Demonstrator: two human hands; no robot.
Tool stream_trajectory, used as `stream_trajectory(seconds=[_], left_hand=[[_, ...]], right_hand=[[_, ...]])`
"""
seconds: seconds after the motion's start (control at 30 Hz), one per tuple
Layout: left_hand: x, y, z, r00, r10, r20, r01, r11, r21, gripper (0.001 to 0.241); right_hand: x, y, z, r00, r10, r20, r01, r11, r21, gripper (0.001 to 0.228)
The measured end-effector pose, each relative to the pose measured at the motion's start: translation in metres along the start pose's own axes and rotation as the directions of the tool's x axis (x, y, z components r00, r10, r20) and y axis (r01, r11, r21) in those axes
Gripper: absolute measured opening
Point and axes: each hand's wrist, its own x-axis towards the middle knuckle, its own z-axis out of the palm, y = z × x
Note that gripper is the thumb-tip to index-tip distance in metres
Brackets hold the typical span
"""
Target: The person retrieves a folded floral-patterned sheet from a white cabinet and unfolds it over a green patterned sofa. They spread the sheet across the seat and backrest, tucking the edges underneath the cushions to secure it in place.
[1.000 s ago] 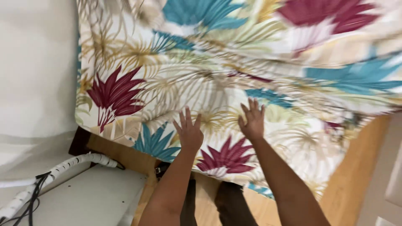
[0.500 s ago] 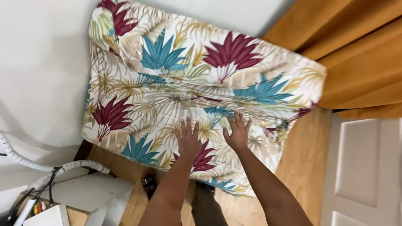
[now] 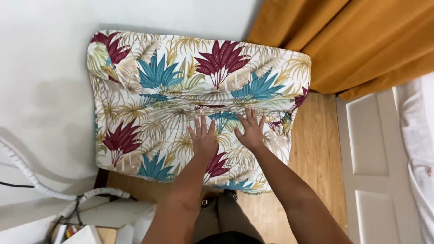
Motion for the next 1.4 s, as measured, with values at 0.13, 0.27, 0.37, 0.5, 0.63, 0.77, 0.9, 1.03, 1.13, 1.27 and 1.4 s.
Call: stream_trajectory(seconds=[0.13, 0.27, 0.37, 0.5, 0.63, 0.77, 0.9, 1.03, 1.13, 1.27, 1.4], left_hand=[[-0.005, 0.004, -0.022, 0.999, 0.018, 0.033, -0.016, 0.998, -0.062, 0.083], [-0.008, 0.009, -0.041, 0.996, 0.045, 0.076, -0.038, 0.996, -0.085, 0.089], [-0.011, 0.012, -0.047, 0.995, 0.054, 0.081, -0.048, 0.995, -0.084, 0.09], [-0.008, 0.021, -0.041, 0.993, 0.064, 0.1, -0.057, 0.995, -0.078, 0.091], [-0.01, 0.046, -0.026, 0.985, 0.054, 0.162, -0.052, 0.999, -0.014, 0.095], [-0.014, 0.093, -0.009, 0.987, 0.101, 0.127, -0.098, 0.995, -0.035, 0.099], [-0.02, 0.153, 0.002, 0.978, 0.114, 0.177, -0.105, 0.992, -0.064, 0.099], [-0.016, 0.208, 0.02, 0.97, 0.122, 0.21, -0.106, 0.99, -0.09, 0.103], [-0.015, 0.242, 0.028, 0.971, 0.149, 0.184, -0.133, 0.986, -0.096, 0.101], [-0.012, 0.276, 0.024, 0.953, 0.23, 0.197, -0.198, 0.965, -0.171, 0.103], [-0.004, 0.294, 0.013, 0.917, 0.355, 0.185, -0.315, 0.925, -0.213, 0.103]], right_hand=[[-0.004, -0.024, -0.009, 1.0, 0.008, -0.013, -0.008, 1.0, 0.022, 0.065], [-0.009, -0.041, -0.013, 0.998, 0.008, -0.067, -0.007, 1.0, 0.02, 0.063], [-0.016, -0.047, -0.018, 0.998, 0.024, -0.053, -0.022, 0.999, 0.028, 0.063], [-0.017, -0.042, -0.032, 0.999, 0.036, -0.028, -0.036, 0.999, 0.002, 0.063], [-0.028, -0.017, -0.04, 0.999, 0.043, -0.007, -0.043, 0.999, -0.013, 0.064], [-0.048, 0.02, -0.06, 0.999, 0.027, -0.044, -0.028, 1.0, -0.011, 0.062], [-0.071, 0.065, -0.095, 0.999, 0.036, -0.014, -0.036, 0.999, -0.006, 0.065], [-0.091, 0.118, -0.115, 0.998, 0.064, 0.005, -0.064, 0.997, -0.032, 0.07], [-0.102, 0.146, -0.129, 0.997, 0.046, -0.059, -0.049, 0.998, -0.049, 0.076], [-0.115, 0.172, -0.147, 0.987, 0.135, -0.089, -0.141, 0.988, -0.066, 0.077], [-0.133, 0.184, -0.157, 0.968, 0.232, -0.092, -0.239, 0.968, -0.074, 0.078]])
